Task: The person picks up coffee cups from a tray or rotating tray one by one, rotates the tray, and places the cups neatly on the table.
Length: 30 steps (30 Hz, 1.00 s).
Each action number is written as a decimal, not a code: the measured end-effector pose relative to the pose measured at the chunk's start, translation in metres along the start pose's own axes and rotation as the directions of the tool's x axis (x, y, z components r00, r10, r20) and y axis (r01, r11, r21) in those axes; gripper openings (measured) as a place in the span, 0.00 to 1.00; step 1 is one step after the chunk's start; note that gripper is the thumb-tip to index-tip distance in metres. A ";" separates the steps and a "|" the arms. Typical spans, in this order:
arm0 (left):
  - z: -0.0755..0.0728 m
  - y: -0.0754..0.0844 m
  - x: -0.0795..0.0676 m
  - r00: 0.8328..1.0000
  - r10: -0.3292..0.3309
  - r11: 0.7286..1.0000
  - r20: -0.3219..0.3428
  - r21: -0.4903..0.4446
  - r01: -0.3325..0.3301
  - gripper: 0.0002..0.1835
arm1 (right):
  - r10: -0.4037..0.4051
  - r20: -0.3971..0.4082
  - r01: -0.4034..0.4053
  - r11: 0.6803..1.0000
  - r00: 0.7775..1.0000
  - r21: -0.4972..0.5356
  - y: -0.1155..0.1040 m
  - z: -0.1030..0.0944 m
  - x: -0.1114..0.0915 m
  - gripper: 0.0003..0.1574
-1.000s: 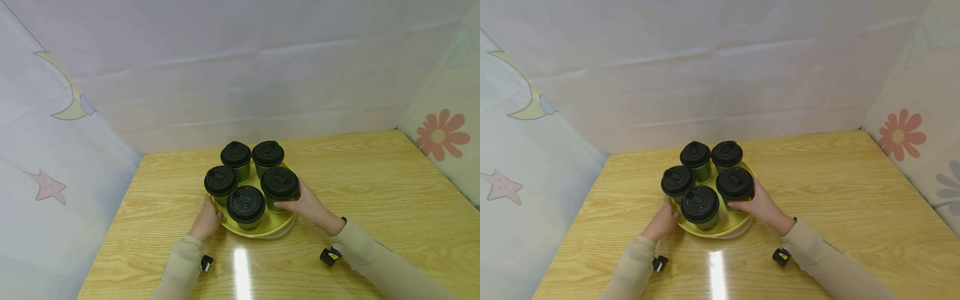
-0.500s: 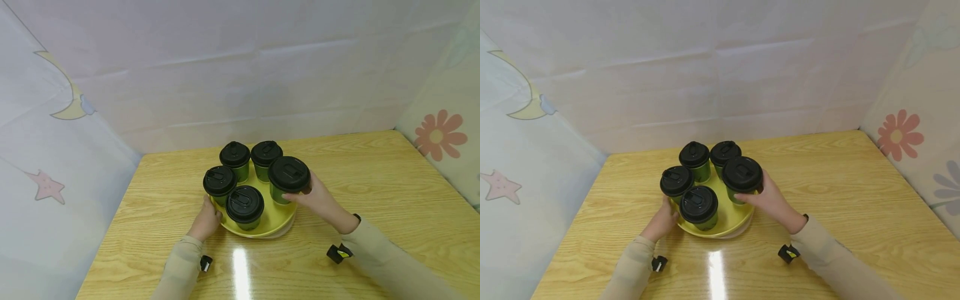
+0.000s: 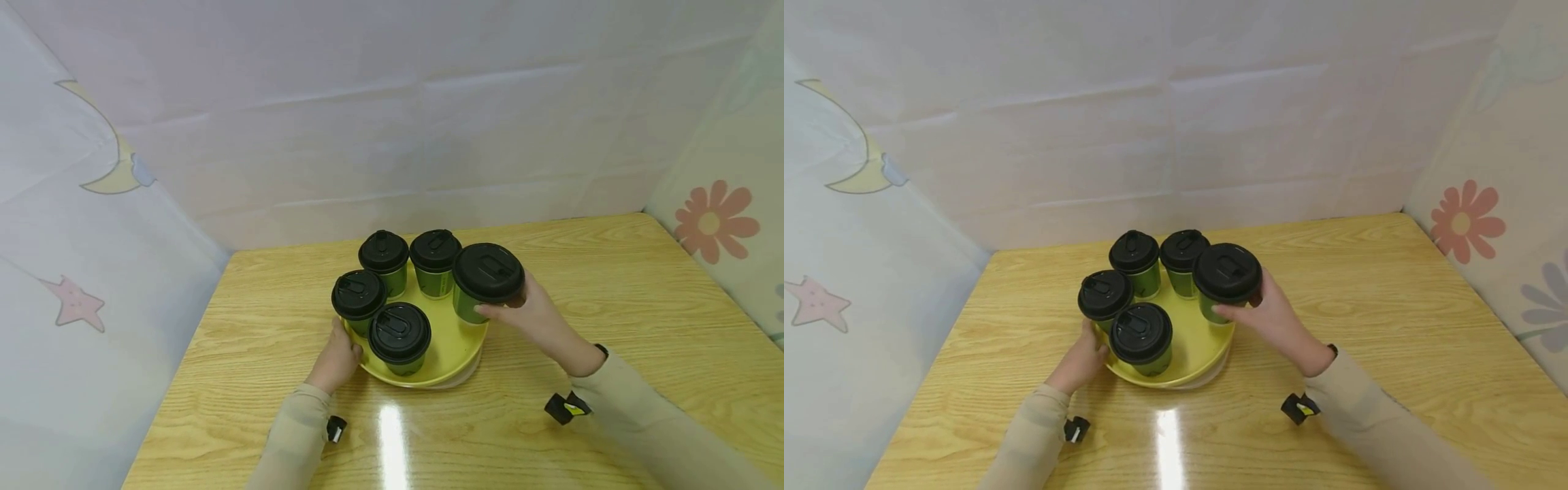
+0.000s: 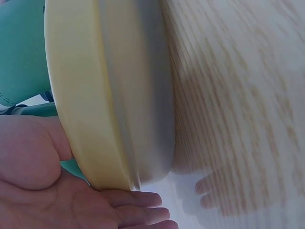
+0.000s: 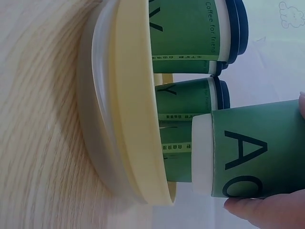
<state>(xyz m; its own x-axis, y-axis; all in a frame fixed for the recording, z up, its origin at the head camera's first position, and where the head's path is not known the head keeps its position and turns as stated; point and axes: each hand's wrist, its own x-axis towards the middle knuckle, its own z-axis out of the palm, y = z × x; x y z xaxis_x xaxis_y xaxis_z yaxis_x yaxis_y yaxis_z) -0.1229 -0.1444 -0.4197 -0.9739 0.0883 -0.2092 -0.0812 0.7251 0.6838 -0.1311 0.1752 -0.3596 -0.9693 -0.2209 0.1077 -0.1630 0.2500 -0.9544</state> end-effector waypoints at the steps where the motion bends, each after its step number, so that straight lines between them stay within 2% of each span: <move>1: 0.000 0.000 0.000 1.000 -0.003 1.000 0.001 0.000 0.003 0.40 | 0.008 -0.002 -0.008 1.000 1.000 -0.006 -0.001 -0.001 0.000 0.49; 5: 0.000 0.000 0.001 1.000 -0.008 1.000 0.000 0.000 0.008 0.40 | 0.025 -0.010 -0.025 0.999 1.000 -0.025 -0.002 -0.005 -0.002 0.50; 14: 0.001 -0.001 0.002 1.000 -0.018 1.000 0.006 0.018 0.018 0.40 | 0.001 -0.046 -0.004 0.998 0.999 -0.061 0.001 -0.016 -0.003 0.48; 30: 0.003 -0.003 0.004 1.000 -0.020 0.999 0.001 0.031 0.020 0.40 | -0.011 -0.080 0.007 0.998 0.997 -0.060 0.016 -0.029 -0.004 0.47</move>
<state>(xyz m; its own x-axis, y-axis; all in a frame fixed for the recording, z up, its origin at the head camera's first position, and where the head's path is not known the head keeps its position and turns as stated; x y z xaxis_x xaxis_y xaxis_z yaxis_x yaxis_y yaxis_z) -0.1258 -0.1444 -0.4244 -0.9719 0.0740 -0.2236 -0.0943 0.7475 0.6576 -0.1352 0.2075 -0.3668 -0.9790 -0.1475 0.1406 -0.1801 0.3042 -0.9354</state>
